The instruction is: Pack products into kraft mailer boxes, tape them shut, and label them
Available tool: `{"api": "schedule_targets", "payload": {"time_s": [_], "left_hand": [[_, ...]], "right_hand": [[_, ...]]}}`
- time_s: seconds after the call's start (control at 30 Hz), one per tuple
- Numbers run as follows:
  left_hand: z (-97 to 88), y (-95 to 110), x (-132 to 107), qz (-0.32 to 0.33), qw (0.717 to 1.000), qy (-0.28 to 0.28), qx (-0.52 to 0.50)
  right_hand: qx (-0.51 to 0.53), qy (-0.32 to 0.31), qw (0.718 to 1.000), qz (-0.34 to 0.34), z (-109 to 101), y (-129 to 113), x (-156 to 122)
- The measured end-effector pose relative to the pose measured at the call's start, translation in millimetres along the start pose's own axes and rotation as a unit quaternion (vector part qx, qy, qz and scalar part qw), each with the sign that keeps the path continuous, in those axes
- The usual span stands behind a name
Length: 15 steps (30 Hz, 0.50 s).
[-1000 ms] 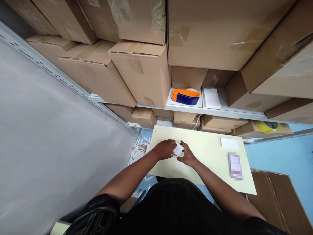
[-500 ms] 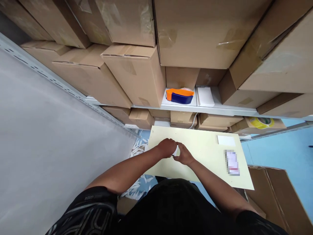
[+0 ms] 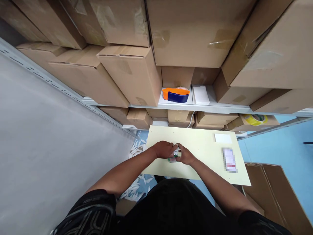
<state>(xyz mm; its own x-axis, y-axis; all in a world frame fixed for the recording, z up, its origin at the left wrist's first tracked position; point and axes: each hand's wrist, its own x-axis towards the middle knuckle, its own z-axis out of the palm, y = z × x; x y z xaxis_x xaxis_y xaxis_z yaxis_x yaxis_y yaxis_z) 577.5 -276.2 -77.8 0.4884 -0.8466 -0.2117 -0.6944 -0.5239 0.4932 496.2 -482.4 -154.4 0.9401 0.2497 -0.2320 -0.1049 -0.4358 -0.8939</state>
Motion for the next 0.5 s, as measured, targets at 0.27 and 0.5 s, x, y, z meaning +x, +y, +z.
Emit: {"api": "schedule_targets", "payload": {"time_s": [0.27,0.5], "left_hand": [[0.0,-2,11,-0.185,0.953,0.223,-0.085],[33.7,-4,4,-0.194,0.958,0.2,-0.072]], "right_hand": [[-0.038,0.005,0.999,-0.004,6,-1,-24],[-0.079,0.055,0.995,-0.014,16,5,-31]]}}
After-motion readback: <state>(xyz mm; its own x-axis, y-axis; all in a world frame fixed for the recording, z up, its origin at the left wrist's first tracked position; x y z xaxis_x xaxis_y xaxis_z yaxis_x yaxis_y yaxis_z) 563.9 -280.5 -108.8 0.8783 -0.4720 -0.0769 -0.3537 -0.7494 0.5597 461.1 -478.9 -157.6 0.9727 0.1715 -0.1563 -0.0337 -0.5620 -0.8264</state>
